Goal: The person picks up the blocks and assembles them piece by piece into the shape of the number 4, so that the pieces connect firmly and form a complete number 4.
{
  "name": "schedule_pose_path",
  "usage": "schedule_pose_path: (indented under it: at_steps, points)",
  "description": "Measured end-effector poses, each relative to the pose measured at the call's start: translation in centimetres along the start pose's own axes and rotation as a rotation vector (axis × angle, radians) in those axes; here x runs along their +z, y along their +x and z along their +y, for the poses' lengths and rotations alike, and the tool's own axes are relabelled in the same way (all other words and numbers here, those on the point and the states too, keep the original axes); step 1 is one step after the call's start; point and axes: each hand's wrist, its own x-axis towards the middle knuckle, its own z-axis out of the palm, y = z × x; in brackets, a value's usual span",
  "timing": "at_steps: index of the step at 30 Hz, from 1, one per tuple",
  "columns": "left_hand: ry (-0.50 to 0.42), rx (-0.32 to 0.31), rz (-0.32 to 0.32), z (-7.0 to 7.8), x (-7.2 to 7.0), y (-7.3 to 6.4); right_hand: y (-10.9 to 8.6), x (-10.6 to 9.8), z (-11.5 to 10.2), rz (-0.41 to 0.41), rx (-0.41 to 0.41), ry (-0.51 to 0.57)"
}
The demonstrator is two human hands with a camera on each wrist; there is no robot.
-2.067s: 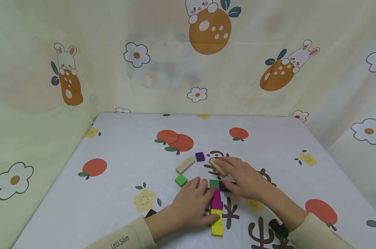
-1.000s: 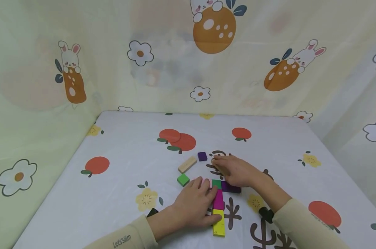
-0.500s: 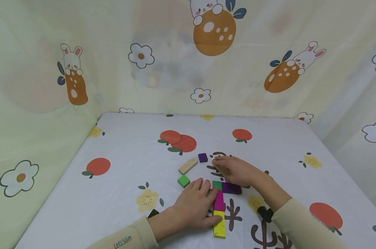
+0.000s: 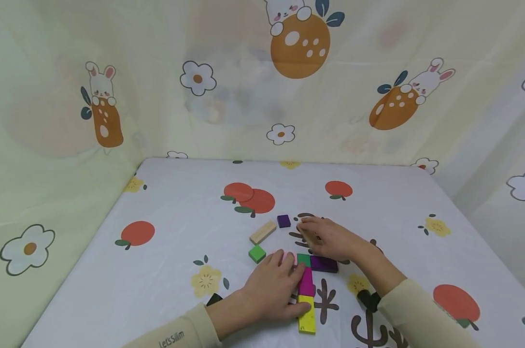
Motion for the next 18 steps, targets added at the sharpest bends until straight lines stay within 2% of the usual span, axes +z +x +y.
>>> schedule_pose_path:
  at_steps: [10,18]
  points:
    - [0.004,0.0,-0.014,-0.1,0.0,-0.1,0.0,0.6,-0.1,0.092,0.004,0.077]
    - [-0.003,0.001,-0.011,-0.1,0.0,-0.1,-0.1,0.4,-1.2,0.117,0.03,0.099]
